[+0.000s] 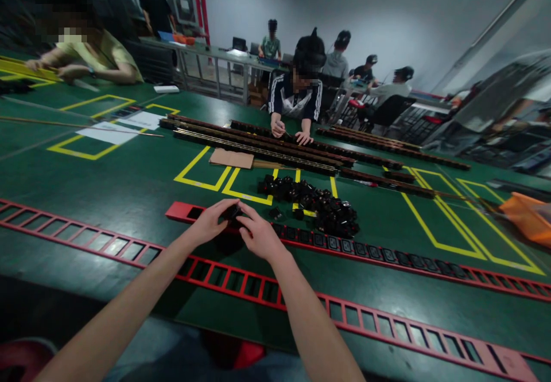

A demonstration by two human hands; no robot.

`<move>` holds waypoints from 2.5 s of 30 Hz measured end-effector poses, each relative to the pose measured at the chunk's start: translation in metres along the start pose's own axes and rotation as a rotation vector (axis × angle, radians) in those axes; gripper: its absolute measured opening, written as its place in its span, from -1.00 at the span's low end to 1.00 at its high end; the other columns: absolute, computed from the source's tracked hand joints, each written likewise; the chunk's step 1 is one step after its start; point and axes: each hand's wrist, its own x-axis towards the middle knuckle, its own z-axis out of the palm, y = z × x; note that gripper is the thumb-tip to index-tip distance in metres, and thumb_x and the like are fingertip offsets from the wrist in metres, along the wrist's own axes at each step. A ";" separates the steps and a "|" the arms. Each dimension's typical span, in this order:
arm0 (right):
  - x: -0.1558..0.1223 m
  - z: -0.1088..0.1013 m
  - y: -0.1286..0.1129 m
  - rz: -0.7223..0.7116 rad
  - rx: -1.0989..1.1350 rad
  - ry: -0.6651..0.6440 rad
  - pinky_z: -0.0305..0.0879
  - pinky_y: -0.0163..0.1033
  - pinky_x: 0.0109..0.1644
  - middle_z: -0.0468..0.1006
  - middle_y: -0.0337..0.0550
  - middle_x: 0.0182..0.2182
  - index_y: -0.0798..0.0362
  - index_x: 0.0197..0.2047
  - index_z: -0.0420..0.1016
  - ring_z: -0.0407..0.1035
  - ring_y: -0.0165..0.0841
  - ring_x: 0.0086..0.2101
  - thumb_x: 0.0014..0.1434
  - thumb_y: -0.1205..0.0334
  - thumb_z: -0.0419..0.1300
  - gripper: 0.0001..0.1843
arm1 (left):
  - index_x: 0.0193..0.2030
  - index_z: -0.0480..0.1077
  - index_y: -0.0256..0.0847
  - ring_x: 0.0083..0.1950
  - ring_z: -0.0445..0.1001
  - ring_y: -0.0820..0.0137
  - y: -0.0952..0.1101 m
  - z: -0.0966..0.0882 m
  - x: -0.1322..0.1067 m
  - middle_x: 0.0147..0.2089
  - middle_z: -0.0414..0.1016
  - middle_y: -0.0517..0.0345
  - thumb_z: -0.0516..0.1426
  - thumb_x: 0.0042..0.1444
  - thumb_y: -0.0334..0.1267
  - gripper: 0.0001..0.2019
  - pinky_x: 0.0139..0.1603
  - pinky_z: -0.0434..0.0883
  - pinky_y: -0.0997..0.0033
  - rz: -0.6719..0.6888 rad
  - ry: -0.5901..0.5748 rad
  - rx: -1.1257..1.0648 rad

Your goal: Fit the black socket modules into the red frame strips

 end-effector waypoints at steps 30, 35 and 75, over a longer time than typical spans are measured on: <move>-0.003 0.004 0.022 0.115 -0.111 0.146 0.33 0.00 0.24 0.46 0.00 0.12 0.02 -0.03 0.54 0.34 -0.22 0.14 0.29 0.36 0.08 -0.74 | 0.10 0.41 -0.15 0.00 0.41 0.22 -0.004 -0.006 0.001 -0.12 0.31 0.09 0.23 0.07 -0.25 -0.59 0.11 0.40 0.17 -0.119 0.389 0.226; -0.002 0.002 0.021 0.139 -0.105 0.153 0.32 -0.01 0.26 0.45 0.02 0.13 0.05 -0.04 0.54 0.33 -0.21 0.15 0.29 0.36 0.08 -0.75 | 0.06 0.40 -0.16 0.10 0.42 0.21 -0.004 -0.005 0.002 0.01 0.36 0.03 0.22 0.09 -0.26 -0.63 0.19 0.39 0.16 -0.120 0.379 0.173; -0.001 0.003 0.021 0.194 -0.112 0.078 0.36 -0.07 0.19 0.54 -0.03 0.01 0.06 -0.07 0.56 0.42 -0.25 0.04 0.28 0.35 0.12 -0.78 | 0.14 0.27 -0.14 0.06 0.41 0.26 -0.011 -0.001 0.003 0.01 0.33 0.08 0.25 0.04 -0.38 -0.50 0.15 0.42 0.17 -0.088 0.283 0.149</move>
